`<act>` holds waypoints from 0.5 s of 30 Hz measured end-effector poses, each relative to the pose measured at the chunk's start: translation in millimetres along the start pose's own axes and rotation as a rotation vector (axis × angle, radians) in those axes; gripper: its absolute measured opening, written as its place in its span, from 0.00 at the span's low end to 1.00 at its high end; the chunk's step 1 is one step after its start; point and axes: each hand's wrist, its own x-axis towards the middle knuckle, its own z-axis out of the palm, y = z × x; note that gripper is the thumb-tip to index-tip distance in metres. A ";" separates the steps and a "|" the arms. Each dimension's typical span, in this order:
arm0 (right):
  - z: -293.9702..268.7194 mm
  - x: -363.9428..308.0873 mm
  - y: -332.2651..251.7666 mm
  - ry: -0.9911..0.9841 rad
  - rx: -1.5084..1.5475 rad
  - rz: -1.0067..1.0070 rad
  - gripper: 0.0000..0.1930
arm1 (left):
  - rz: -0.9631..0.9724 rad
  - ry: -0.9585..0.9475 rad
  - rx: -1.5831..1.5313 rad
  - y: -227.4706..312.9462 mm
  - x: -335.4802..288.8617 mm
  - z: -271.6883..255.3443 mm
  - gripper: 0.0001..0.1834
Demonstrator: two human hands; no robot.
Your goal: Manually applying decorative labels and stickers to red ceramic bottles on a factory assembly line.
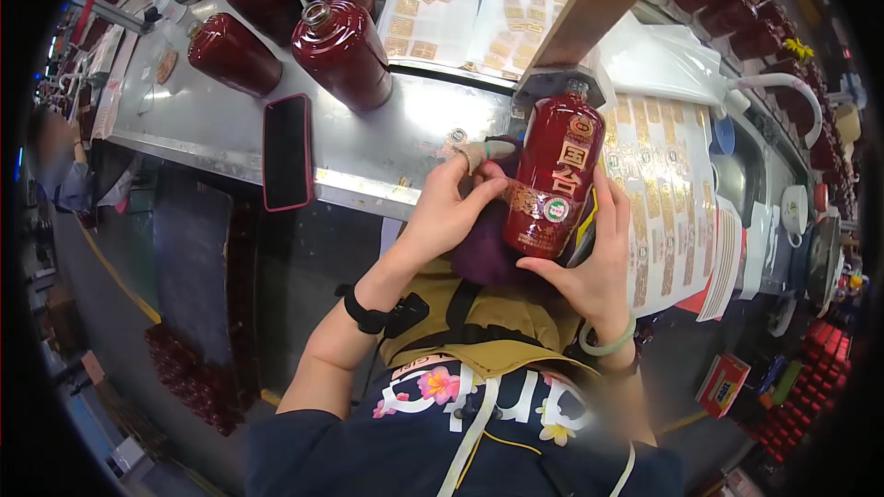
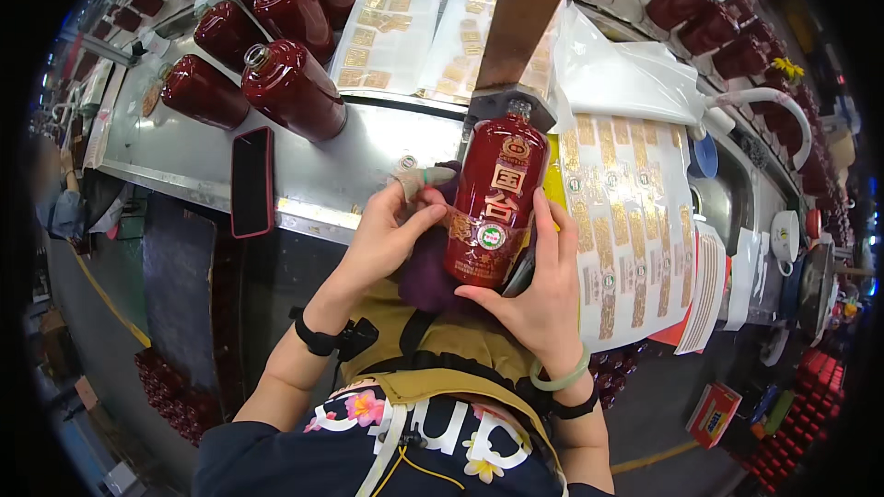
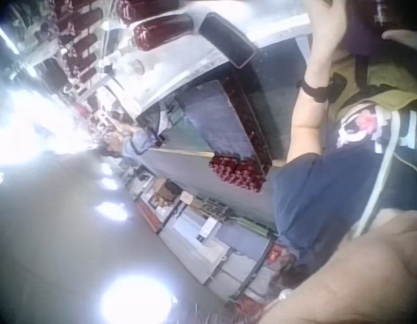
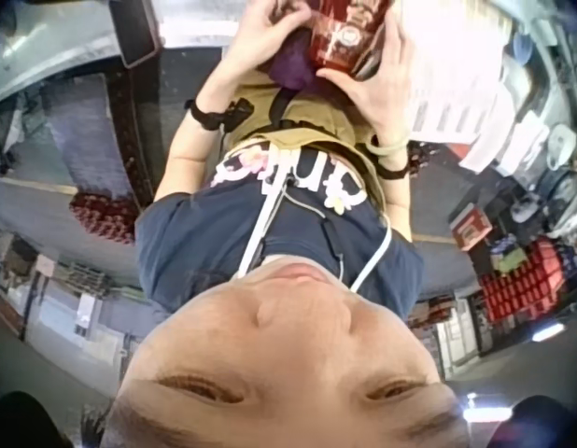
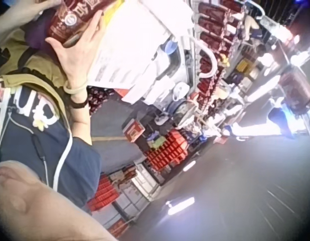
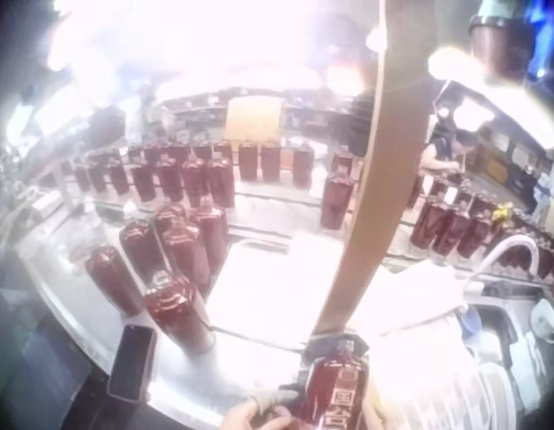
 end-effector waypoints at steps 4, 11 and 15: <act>0.9 -0.5 -0.1 0.001 -0.018 0.013 0.65 | 0.010 0.023 0.025 4.3 0.0 1.3 0.18; 0.5 0.0 -0.3 0.004 -0.021 0.020 0.65 | 0.007 0.014 0.061 8.1 1.3 3.1 0.18; 2.5 -0.3 -2.6 0.000 -0.014 0.014 0.65 | 0.016 0.024 0.074 2.9 -1.1 2.0 0.21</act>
